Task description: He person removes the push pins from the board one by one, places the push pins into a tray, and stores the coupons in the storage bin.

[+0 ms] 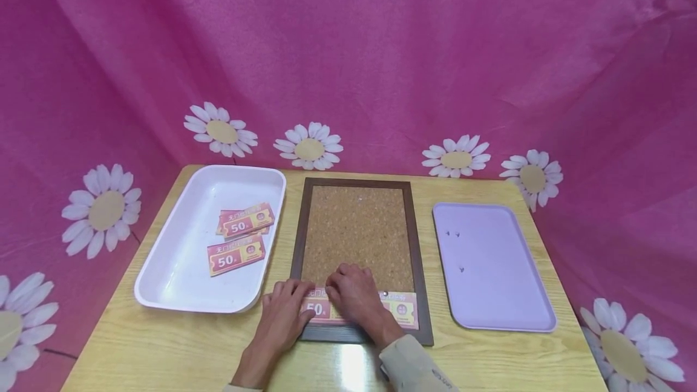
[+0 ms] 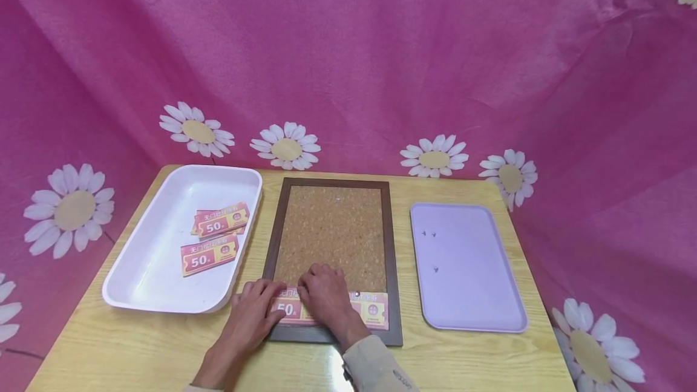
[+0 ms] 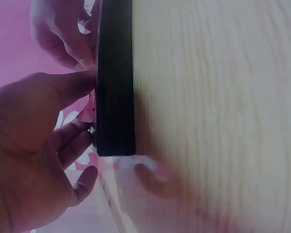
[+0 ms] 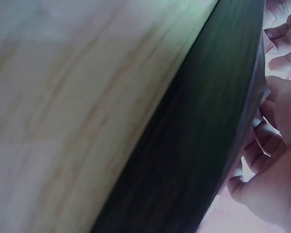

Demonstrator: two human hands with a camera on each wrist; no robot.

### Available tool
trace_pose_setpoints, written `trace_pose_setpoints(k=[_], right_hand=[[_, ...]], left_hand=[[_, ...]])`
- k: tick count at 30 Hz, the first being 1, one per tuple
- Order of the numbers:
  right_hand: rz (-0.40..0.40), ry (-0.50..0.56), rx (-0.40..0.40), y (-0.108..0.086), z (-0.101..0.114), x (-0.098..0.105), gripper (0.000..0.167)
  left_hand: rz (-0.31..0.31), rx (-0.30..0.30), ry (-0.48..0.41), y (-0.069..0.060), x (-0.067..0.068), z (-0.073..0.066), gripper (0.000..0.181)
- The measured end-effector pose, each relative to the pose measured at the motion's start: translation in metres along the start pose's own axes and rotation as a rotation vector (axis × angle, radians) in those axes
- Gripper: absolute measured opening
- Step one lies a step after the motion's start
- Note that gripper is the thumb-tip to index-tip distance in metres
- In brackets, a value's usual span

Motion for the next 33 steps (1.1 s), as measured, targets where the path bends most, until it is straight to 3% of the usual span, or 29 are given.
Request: trace_pose_setpoints(k=[11, 18, 26, 33], right_hand=[[0.046, 0.0, -0.018, 0.0037, -0.0002, -0.0009, 0.016], [0.047, -0.054, -0.015, 0.0037, 0.0021, -0.0003, 0.019], [0.012, -0.079, 0.004, 0.0034, 0.0031, 0.0034, 0.017], [-0.072, -0.132, 0.076, 0.0023, 0.0084, 0.006, 0.014]], left_hand=[[-0.007, -0.009, -0.002, 0.0007, 0.0017, -0.0008, 0.045], [0.006, -0.004, -0.012, -0.0016, 0.0006, -0.0007, 0.045], [-0.017, -0.021, 0.001, -0.0022, 0.0022, -0.0022, 0.046], [0.0, -0.01, -0.003, -0.0007, 0.0001, -0.001, 0.046]])
Point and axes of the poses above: each hand's wrist, its own y-axis towards the middle knuckle, its own x-axis out of the back of the hand, z = x × y, the point moved 9 cm from there along y, towards the middle knuckle, and after that the axes turned 9 degrees about z, right-handed, at the moved point
